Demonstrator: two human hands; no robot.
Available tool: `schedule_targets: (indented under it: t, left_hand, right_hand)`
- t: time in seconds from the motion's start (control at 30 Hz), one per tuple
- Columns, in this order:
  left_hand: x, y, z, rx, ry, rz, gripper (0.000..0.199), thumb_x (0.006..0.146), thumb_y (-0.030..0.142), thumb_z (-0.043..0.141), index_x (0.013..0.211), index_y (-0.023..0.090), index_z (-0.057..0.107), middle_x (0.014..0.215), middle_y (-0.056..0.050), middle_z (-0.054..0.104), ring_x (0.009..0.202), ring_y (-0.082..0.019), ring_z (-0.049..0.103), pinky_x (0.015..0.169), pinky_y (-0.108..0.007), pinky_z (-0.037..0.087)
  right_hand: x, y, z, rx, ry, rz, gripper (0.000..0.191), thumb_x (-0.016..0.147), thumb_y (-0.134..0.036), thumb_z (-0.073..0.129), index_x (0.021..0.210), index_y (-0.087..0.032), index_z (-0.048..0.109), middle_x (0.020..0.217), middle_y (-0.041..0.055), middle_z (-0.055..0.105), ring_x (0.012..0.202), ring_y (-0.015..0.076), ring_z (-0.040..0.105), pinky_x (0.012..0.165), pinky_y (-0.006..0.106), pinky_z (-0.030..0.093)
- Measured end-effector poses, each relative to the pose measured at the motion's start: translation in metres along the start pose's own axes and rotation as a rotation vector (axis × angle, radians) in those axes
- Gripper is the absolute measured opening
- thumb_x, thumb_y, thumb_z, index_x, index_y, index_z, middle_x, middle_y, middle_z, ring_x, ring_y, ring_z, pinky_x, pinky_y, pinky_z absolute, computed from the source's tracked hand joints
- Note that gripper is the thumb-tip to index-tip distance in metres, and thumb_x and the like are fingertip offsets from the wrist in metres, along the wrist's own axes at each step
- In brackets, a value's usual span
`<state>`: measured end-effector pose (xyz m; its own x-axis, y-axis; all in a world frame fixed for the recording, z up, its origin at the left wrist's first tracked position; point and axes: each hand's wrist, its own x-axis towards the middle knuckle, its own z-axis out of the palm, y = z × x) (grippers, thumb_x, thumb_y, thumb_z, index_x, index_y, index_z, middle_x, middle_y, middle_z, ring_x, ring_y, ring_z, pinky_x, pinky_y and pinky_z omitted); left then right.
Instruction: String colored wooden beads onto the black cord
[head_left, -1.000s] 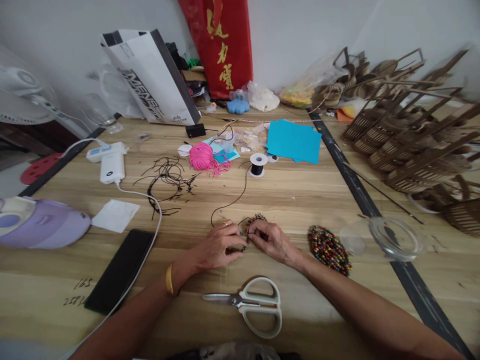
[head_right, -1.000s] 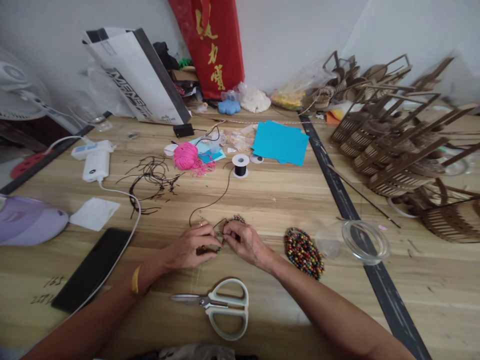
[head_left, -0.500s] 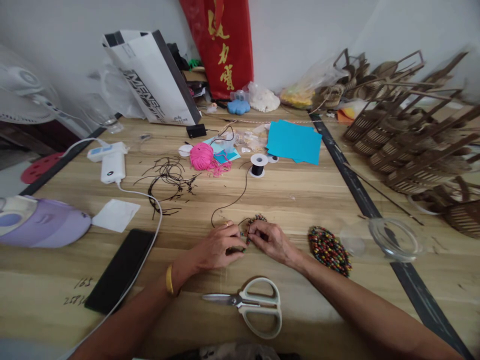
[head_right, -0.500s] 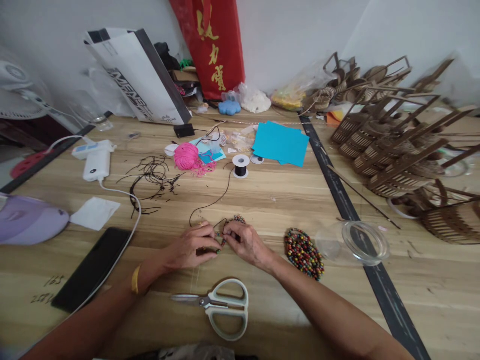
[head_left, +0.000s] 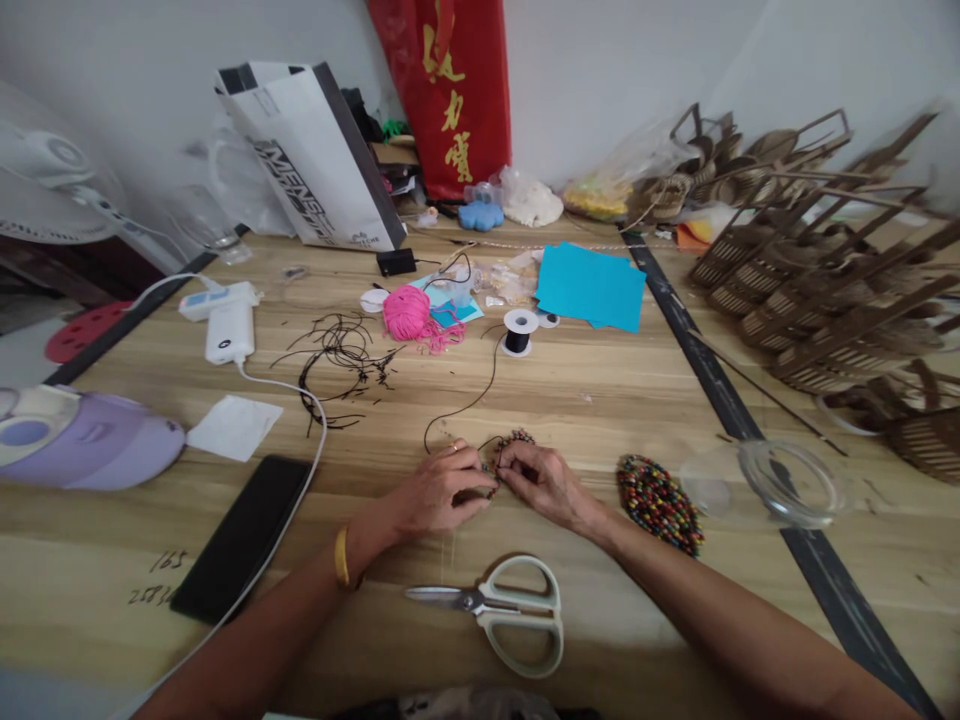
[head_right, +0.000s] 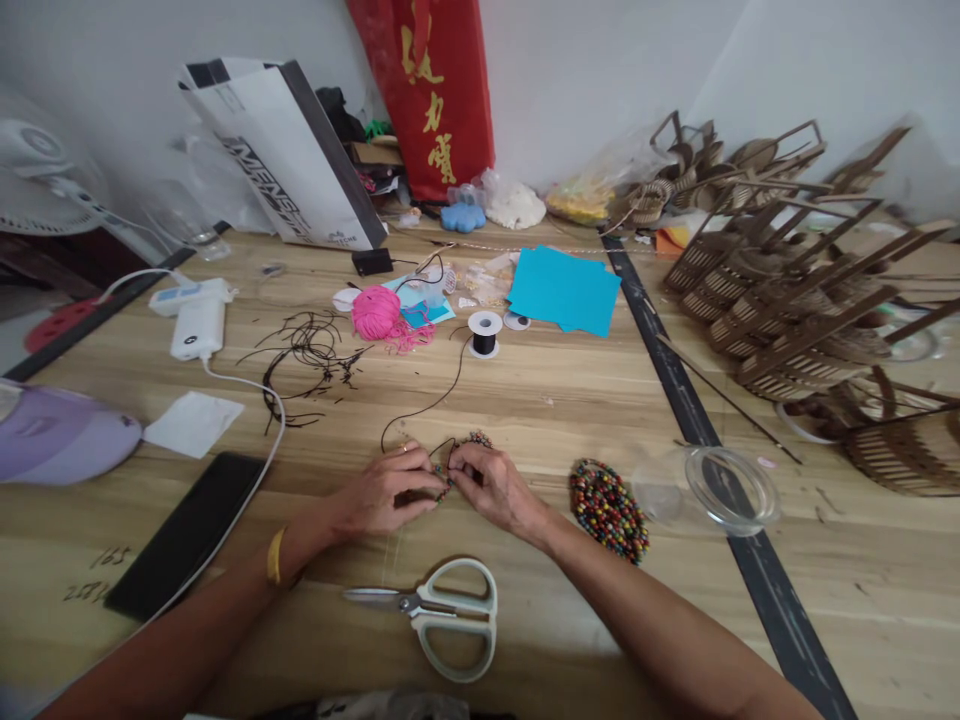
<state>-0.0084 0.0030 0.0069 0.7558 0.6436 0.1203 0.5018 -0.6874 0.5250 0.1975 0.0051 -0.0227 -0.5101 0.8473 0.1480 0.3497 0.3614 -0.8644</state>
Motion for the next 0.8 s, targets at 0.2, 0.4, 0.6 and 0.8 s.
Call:
schedule_targets:
  t: [0.2,0.4,0.6,0.8]
  left_hand:
    - [-0.0012,-0.0007,0.0017,0.027,-0.018,-0.004,0.016,0.083,0.021,0.057,0.094,0.018,0.069,0.086,-0.006,0.058,0.088,-0.018,0.051,0.086,-0.031,0.041]
    - [-0.0007,-0.0004,0.0024,0.003,0.003,0.009,0.017,0.084,0.021,0.057,0.094,0.017,0.069,0.085,-0.006,0.059,0.087,-0.018,0.052,0.087,-0.032,0.04]
    - [0.0016,0.0001,0.0018,-0.078,0.105,-0.03,0.017,0.087,0.015,0.051,0.086,0.016,0.068,0.081,-0.005,0.061,0.082,-0.016,0.053,0.083,-0.03,0.042]
    - [0.0019,-0.0061,0.007,-0.13,0.254,-0.073,0.014,0.084,0.012,0.053,0.086,0.015,0.066,0.085,-0.006,0.063,0.085,-0.017,0.055,0.082,-0.032,0.044]
  right_hand:
    - [0.0001,-0.0013,-0.0002,0.007,0.003,0.011,0.009,0.085,-0.018,0.052,0.078,-0.016,0.057,0.068,-0.0005,0.054,0.061,0.0107,0.046,0.056,0.02,0.036]
    - [-0.0001,-0.0006,0.0,0.023,0.001,0.018,0.008,0.084,-0.017,0.051,0.078,-0.016,0.057,0.069,-0.0001,0.055,0.061,0.011,0.047,0.056,0.02,0.037]
    - [-0.0002,0.0045,0.001,0.026,0.002,0.018,0.007,0.085,-0.018,0.053,0.08,-0.016,0.058,0.07,0.0001,0.056,0.062,0.0113,0.048,0.057,0.021,0.038]
    - [-0.0004,0.0045,0.0014,0.027,0.004,0.006,0.01,0.086,-0.023,0.053,0.08,-0.017,0.058,0.066,-0.0009,0.053,0.057,0.0102,0.045,0.053,0.02,0.035]
